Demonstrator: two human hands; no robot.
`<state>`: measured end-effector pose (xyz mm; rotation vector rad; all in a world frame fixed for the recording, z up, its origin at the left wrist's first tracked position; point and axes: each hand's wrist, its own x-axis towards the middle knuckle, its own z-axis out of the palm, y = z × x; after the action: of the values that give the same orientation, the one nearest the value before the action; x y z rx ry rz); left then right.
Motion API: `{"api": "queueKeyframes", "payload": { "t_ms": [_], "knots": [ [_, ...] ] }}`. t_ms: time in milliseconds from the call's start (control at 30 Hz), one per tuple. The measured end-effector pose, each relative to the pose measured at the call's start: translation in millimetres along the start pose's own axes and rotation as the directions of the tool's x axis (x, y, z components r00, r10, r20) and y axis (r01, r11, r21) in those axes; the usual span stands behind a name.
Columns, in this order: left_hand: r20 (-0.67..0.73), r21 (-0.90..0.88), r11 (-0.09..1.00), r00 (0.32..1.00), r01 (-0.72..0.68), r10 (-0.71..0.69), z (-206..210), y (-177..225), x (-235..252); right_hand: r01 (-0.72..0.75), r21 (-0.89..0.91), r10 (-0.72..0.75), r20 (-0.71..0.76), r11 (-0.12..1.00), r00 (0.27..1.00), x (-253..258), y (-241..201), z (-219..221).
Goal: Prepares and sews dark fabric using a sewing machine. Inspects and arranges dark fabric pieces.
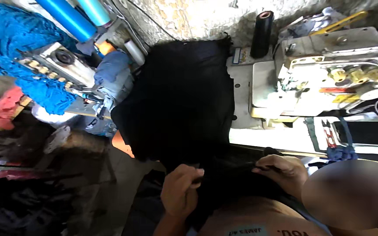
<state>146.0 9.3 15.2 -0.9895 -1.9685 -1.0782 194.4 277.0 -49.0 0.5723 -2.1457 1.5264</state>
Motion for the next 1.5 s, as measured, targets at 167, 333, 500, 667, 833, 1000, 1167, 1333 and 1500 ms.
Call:
{"api": "queueKeyframes", "payload": {
  "t_ms": [167,333,500,667,833,1000,1167,1333,1500],
  "knots": [
    [0.116,-0.142,0.987,0.988,-0.08,0.096,-7,22,-1,-0.05,0.037,0.052,-0.048,0.998,0.998,-11,-7,-9],
    [0.13,-0.156,0.984,0.986,-0.082,0.102,-2,28,1,-0.073,-0.027,0.072,-0.022,0.997,0.997,-23,-10,-18],
    [0.067,-0.163,0.986,0.998,0.031,-0.02,9,28,2,0.02,-0.387,-0.067,-0.11,0.922,0.992,-25,-18,-25],
    [0.068,-0.19,0.981,0.997,-0.028,0.042,5,34,10,0.075,-0.269,-0.111,-0.123,0.96,0.986,-18,-13,-18],
    [0.044,-0.143,0.989,0.998,-0.033,0.04,6,30,9,-0.068,-0.065,0.065,-0.047,0.996,0.997,-17,-9,-7],
    [0.035,-0.122,0.992,0.999,0.031,-0.027,10,22,3,-0.136,0.08,0.131,0.055,0.987,0.99,-20,-7,-8],
    [-0.016,-0.153,0.976,0.987,0.154,-0.158,17,11,-2,-0.178,0.24,0.161,0.087,0.954,0.983,-25,-9,-9],
    [-0.035,-0.169,0.935,0.946,0.313,-0.323,25,0,-5,-0.313,0.273,0.29,0.122,0.91,0.949,-23,-15,-7],
    [-0.019,-0.247,0.714,0.733,0.655,-0.68,36,-25,5,-0.207,0.079,0.192,0.162,0.975,0.968,-7,-18,3]
  ]
}}
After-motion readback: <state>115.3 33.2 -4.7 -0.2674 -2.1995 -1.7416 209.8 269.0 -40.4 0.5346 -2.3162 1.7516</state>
